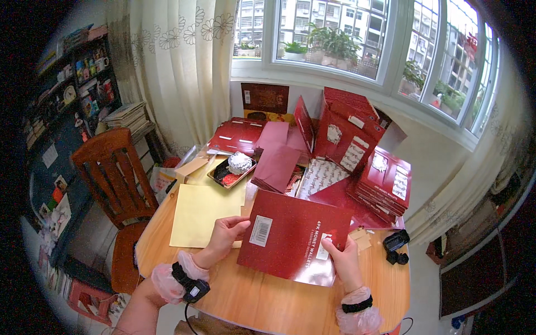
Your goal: The person by hand places a red cardboard wallet insert into a larger red cardboard folder, pressing the flaps down to secure it.
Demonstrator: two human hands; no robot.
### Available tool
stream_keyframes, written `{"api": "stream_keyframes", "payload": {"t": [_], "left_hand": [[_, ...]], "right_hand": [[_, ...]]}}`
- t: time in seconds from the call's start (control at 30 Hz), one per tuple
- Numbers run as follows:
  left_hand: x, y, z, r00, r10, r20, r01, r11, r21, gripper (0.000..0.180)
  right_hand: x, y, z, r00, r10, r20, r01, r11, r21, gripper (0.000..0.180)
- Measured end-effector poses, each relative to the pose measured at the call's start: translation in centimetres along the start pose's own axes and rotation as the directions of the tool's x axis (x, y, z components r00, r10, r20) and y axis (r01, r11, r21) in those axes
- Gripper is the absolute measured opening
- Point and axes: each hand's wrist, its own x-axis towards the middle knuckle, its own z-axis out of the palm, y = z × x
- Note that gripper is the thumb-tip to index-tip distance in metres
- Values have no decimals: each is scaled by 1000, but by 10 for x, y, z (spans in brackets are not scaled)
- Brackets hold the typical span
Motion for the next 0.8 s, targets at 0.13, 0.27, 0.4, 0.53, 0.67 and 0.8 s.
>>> {"api": "stream_keyframes", "payload": {"t": [0.13, 0.27, 0.4, 0.53, 0.67, 0.8], "left_hand": [[2, -2, -2, 999, -22, -38, 23, 999, 35, 25], [3, -2, 0, 999, -20, -41, 21, 1000, 19, 27], [-1, 3, 1, 999, 1, 45, -2, 1000, 22, 36], [0, -2, 3, 992, 52, 119, -48, 998, -37, 40], [0, 2, 4, 990, 63, 130, -59, 998, -31, 44], [-4, 9, 9, 999, 18, 39, -17, 1000, -8, 33]], "right_hand": [[-4, -4, 1, 1000, 6, -14, -8, 997, -75, 24], [-4, -2, 3, 999, -26, -45, 24, 998, -50, 22], [0, 8, 0, 996, -60, -70, 56, 996, -67, 20], [-3, 1, 3, 994, -50, -100, 50, 999, -3, 19], [-1, -1, 2, 996, -41, -74, 39, 999, -28, 22], [-3, 0, 3, 998, -34, -60, 32, 999, -42, 25]]}}
